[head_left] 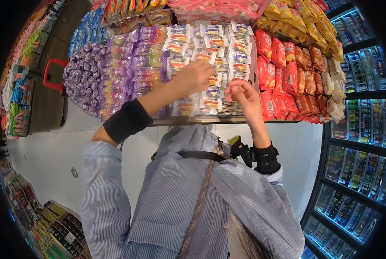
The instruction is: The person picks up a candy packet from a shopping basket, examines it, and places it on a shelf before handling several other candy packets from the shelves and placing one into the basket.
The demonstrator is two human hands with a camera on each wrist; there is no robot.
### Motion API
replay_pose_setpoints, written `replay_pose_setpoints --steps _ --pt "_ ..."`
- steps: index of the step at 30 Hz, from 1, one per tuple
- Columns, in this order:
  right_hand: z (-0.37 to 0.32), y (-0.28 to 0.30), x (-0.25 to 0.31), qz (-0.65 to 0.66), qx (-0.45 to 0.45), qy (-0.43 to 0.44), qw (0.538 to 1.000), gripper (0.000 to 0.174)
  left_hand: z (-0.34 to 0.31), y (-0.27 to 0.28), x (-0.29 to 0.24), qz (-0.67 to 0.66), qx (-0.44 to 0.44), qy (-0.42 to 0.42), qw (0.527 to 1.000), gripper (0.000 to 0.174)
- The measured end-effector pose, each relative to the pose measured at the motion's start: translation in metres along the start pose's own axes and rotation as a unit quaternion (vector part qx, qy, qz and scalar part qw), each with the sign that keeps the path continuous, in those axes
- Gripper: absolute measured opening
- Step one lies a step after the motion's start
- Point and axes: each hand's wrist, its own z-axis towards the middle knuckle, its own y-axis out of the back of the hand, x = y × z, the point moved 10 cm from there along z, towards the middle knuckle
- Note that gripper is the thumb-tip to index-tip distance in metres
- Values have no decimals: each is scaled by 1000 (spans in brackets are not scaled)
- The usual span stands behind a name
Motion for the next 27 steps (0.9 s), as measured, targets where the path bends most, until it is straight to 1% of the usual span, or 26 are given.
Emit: replay_pose_setpoints --steps 2,5,8,14,17,20,23,26,27 --pt "-2 4 3 0 -15 -3 1000 15 1 16 -5 1 -47 31 998 28" --pt "-2 14 3 2 -30 4 1000 16 -5 4 -14 -16 26 87 996 31" --pt "-1 19 3 -2 -35 7 999 17 -15 -22 -23 -17 60 60 996 31" --pt "-3 19 2 1 -35 1 999 17 -16 -42 -32 34 107 55 992 33" --pt "-4 19 1 3 -35 1 999 17 -14 -39 -32 58 19 27 998 26" --pt "-4 19 -1 6 -35 0 999 17 -13 -40 -33 69 26 27 997 24" --pt "-5 20 -1 10 -38 -4 999 17 -11 -32 -34 36 11 33 999 20" --pt "-6 22 -2 14 -44 -8 999 16 -1 -6 -14 28 30 71 997 20" --pt "-6 23 -3 15 -45 -9 999 16 0 -1 -4 60 13 78 995 20"
